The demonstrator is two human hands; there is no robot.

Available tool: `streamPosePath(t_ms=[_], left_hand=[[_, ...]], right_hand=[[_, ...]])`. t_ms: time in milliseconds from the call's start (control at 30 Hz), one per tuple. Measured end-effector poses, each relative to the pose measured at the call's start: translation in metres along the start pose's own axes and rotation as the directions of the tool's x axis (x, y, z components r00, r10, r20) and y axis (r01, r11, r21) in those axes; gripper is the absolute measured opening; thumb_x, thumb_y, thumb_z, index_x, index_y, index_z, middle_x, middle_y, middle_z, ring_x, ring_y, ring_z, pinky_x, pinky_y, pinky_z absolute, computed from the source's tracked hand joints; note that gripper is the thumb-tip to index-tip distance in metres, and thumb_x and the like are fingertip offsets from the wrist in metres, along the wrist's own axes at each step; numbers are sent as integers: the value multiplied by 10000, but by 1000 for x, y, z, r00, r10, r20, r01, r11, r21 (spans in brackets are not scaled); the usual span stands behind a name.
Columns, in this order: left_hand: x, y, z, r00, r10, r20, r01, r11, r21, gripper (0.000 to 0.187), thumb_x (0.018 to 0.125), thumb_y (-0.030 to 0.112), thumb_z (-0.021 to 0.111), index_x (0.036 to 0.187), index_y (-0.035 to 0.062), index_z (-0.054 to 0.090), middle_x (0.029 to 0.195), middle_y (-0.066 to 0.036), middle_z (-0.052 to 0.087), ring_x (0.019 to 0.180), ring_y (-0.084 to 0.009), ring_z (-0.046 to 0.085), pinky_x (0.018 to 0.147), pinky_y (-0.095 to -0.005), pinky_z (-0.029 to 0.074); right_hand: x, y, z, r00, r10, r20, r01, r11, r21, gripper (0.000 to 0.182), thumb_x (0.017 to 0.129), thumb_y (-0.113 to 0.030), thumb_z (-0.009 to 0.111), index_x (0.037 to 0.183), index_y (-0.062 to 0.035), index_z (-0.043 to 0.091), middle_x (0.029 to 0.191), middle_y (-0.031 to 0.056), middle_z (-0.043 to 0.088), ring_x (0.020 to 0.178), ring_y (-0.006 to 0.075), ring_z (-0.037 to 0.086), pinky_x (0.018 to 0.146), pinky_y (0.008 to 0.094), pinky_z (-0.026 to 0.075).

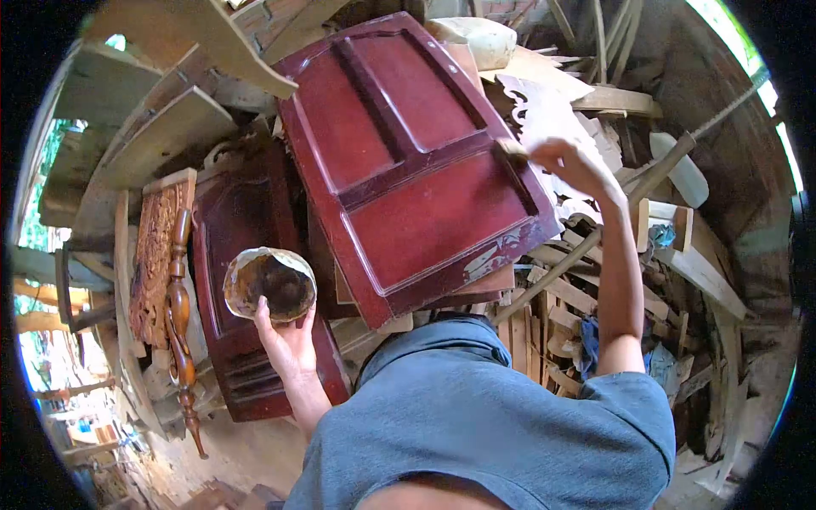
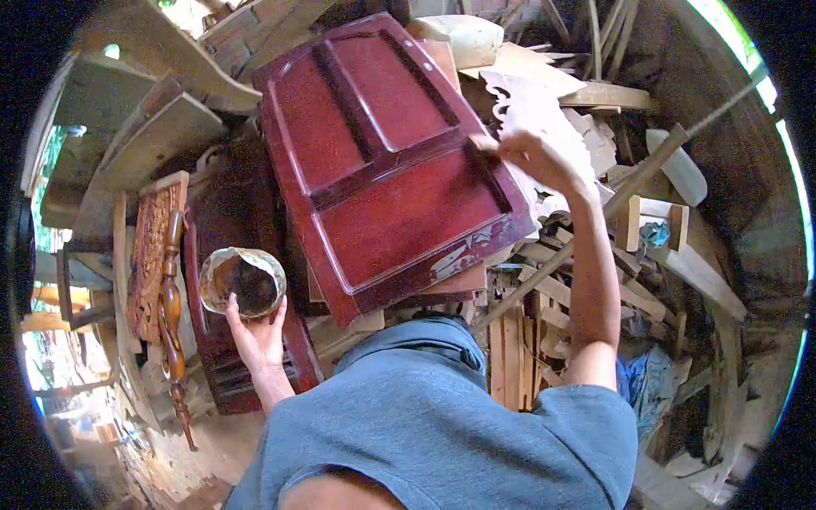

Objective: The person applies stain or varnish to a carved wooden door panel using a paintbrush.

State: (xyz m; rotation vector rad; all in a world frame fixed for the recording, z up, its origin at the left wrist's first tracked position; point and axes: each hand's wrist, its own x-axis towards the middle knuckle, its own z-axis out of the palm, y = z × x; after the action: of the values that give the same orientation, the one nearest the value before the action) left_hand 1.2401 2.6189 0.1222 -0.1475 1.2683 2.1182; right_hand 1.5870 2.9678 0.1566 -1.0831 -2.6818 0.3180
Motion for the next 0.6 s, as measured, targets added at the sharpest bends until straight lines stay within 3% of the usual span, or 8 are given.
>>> streamPosePath(t_ms=[133,200,267,300,333,400,467,600], left_hand=[[2,-1,-2,1000,8,1,-8,1000,9,714,843,366,684,1434,182,329,1433,-79,366,1312,-272,375,1050,-568,363],[2,-3,1,1000,14,9,-14,1000,-4,705,841,369,687,1426,174,343,1426,-79,375,1304,-269,384,1048,-565,364],[2,-4,2,1000,-9,-15,9,1000,-16,694,842,367,685,1419,169,354,1412,-82,393,1300,-267,391,1045,-561,367],[2,-5,2,1000,-6,-18,6,1000,-18,694,842,367,685,1419,169,354,1412,-82,393,1300,-267,391,1045,-561,367],[2,-4,3,1000,-10,-5,9,1000,-19,693,843,365,684,1419,169,353,1413,-83,391,1298,-268,394,1044,-560,369],[0,-2,4,1000,-5,2,5,1000,-17,692,843,363,683,1419,170,352,1413,-85,390,1296,-268,396,1043,-558,371],[-1,-1,6,999,44,1,-44,999,-7,688,845,361,679,1418,167,352,1411,-90,391,1288,-269,406,1039,-554,378],[-1,2,-2,996,83,-19,-83,997,-6,688,845,357,677,1415,158,348,1402,-100,392,1278,-270,411,1020,-549,400]], right_hand=[[-30,-46,-44,866,159,473,-252,958,138,221,870,-241,666,948,-39,709,716,88,680,629,153,639,583,329,503],[-28,-56,-50,889,83,450,-184,965,186,233,892,-235,649,958,-17,698,712,60,669,606,116,591,556,293,473],[-21,-54,-34,958,180,224,-245,918,311,223,925,-211,613,974,-6,687,709,18,646,604,91,535,557,266,445],[-12,-46,-18,996,92,7,-89,931,354,219,951,-197,582,992,-7,683,709,-8,622,628,71,494,574,247,430],[3,-59,-17,974,225,-34,-208,941,268,223,957,-207,570,983,-19,689,720,43,660,635,111,571,595,261,451],[26,-85,-4,948,164,-273,-153,986,62,251,941,-241,542,829,-52,664,726,96,663,590,206,608,550,329,467],[47,-88,39,977,29,-212,-48,995,-88,182,905,-192,558,878,-45,662,817,136,678,666,268,655,614,388,520],[64,-169,81,942,-155,-297,259,899,352,159,862,-168,619,893,-18,661,818,171,679,728,294,681,656,402,544]])
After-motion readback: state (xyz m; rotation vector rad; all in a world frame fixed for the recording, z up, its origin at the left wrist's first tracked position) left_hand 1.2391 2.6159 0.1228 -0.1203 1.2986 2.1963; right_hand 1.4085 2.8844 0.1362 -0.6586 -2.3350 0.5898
